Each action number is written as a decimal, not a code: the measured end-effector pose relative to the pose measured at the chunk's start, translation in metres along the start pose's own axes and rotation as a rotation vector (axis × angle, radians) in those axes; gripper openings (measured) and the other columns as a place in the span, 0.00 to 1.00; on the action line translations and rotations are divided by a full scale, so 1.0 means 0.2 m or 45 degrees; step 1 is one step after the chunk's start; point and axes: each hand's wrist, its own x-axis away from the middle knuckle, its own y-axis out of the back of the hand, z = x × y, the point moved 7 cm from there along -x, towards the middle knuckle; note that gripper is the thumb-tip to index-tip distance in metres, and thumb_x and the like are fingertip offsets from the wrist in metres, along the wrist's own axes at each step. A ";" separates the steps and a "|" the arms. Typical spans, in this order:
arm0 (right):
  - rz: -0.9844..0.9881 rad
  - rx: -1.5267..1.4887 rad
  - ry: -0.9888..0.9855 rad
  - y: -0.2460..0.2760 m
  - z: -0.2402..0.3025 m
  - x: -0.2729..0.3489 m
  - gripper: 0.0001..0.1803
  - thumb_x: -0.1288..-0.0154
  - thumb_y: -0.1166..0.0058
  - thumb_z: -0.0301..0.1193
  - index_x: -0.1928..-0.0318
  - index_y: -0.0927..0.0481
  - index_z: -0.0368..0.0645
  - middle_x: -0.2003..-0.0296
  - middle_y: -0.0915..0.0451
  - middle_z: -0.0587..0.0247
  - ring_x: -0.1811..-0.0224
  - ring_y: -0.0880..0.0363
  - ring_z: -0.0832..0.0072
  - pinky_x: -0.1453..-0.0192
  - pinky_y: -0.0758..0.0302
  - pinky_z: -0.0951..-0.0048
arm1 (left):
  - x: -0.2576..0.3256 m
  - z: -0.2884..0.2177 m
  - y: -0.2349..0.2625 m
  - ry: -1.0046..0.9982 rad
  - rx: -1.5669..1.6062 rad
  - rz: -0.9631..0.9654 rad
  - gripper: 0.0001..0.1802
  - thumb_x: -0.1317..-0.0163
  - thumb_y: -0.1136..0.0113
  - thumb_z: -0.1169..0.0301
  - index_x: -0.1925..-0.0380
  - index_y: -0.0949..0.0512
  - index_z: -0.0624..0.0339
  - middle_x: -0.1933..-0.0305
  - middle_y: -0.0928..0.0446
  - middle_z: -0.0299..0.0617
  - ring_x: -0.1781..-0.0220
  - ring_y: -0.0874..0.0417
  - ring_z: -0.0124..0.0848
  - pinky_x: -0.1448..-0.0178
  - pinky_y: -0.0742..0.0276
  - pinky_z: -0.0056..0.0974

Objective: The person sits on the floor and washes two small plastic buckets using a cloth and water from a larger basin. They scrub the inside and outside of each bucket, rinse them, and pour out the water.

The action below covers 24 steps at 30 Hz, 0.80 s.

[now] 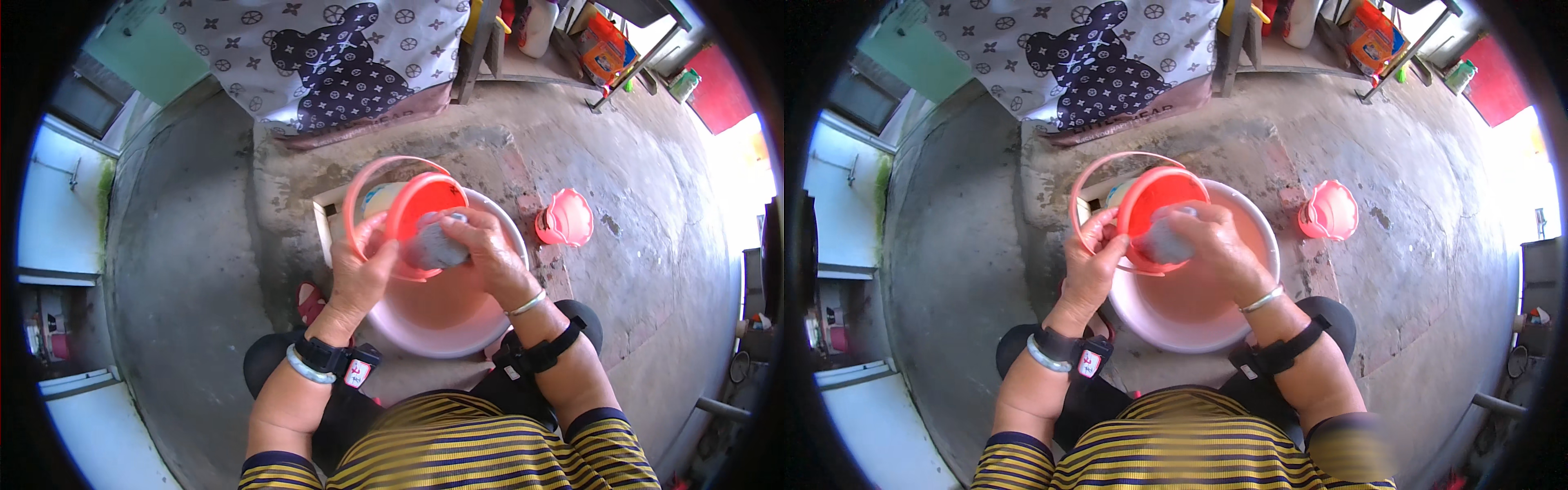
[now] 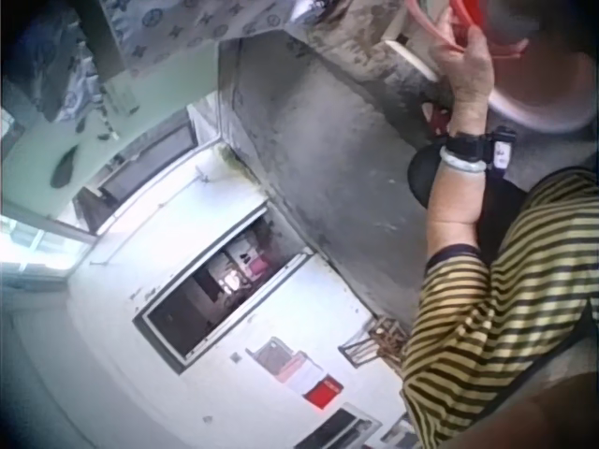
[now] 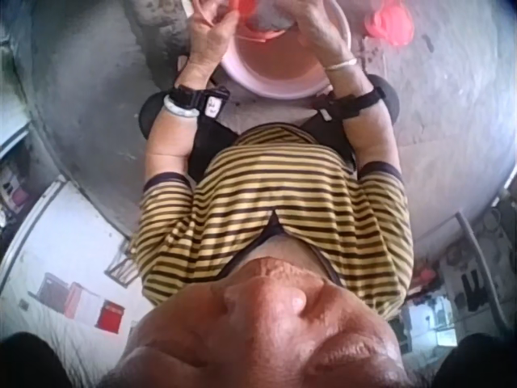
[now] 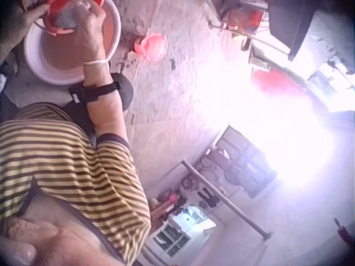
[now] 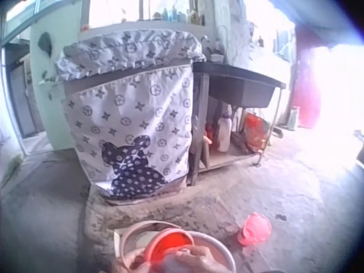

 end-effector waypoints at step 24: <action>0.188 1.913 -0.536 0.52 -1.22 -0.35 0.19 0.35 0.46 0.36 0.49 0.12 0.42 0.53 0.14 0.42 0.48 0.14 0.50 0.42 0.20 0.57 | 0.03 -0.05 0.46 0.043 0.509 -0.485 0.24 0.36 0.41 0.82 0.39 0.23 0.74 0.52 0.16 0.43 0.51 0.17 0.25 0.40 0.23 0.33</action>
